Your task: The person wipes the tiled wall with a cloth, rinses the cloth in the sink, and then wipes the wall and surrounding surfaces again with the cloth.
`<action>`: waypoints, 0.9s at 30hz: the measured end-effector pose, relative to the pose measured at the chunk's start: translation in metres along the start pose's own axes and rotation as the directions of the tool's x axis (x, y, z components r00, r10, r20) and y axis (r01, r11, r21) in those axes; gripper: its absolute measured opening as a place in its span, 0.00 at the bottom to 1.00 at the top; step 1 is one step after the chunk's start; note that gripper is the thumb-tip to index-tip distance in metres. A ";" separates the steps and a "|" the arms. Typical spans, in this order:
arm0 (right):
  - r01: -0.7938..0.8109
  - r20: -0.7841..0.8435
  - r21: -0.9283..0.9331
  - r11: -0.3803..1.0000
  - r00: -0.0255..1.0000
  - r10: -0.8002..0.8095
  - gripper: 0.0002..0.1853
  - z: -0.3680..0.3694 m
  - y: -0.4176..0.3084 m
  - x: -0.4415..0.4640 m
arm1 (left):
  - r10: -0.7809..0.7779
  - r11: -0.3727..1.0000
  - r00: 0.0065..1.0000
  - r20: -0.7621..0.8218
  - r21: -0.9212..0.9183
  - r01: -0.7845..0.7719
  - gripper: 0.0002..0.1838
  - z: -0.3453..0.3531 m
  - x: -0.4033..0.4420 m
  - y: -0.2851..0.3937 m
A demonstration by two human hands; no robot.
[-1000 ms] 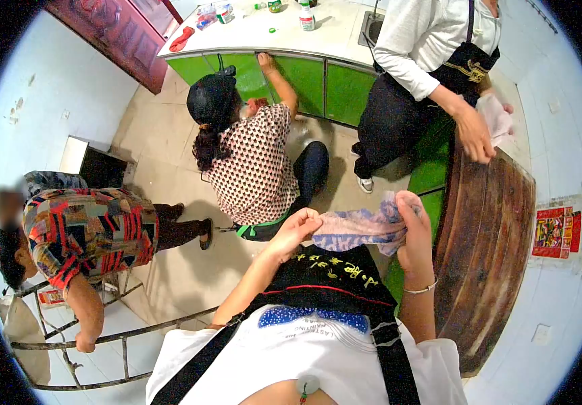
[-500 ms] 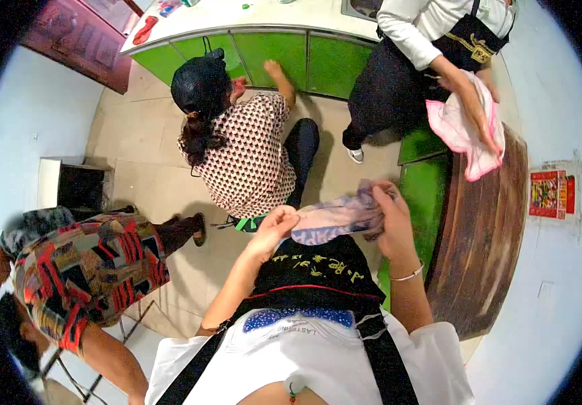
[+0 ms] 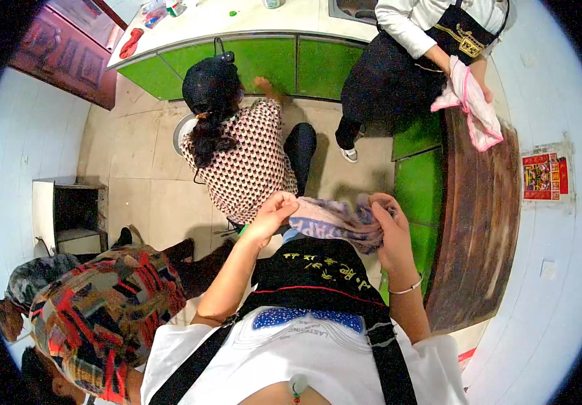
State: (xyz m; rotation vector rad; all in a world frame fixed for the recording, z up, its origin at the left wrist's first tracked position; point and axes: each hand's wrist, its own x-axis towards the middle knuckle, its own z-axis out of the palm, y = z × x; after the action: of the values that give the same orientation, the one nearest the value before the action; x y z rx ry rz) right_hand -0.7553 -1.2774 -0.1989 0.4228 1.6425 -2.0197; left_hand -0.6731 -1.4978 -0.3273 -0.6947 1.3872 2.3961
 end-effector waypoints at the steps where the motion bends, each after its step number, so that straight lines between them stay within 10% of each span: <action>1: 0.002 0.002 0.000 1.000 1.000 -0.002 0.08 0.001 -0.003 -0.002 | 0.014 1.000 1.000 0.001 0.004 -0.014 0.03 0.001 0.001 -0.002; 27: 0.092 0.042 -0.003 0.996 0.995 -0.092 0.06 -0.039 0.015 0.010 | -0.059 0.997 0.998 0.012 0.043 0.059 0.03 0.015 0.016 -0.025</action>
State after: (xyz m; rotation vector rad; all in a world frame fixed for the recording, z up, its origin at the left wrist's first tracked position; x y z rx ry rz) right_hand -0.7574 -1.2434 -0.2255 0.3056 1.6694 -2.0760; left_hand -0.6787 -1.4727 -0.3476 -0.6977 1.3885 2.3147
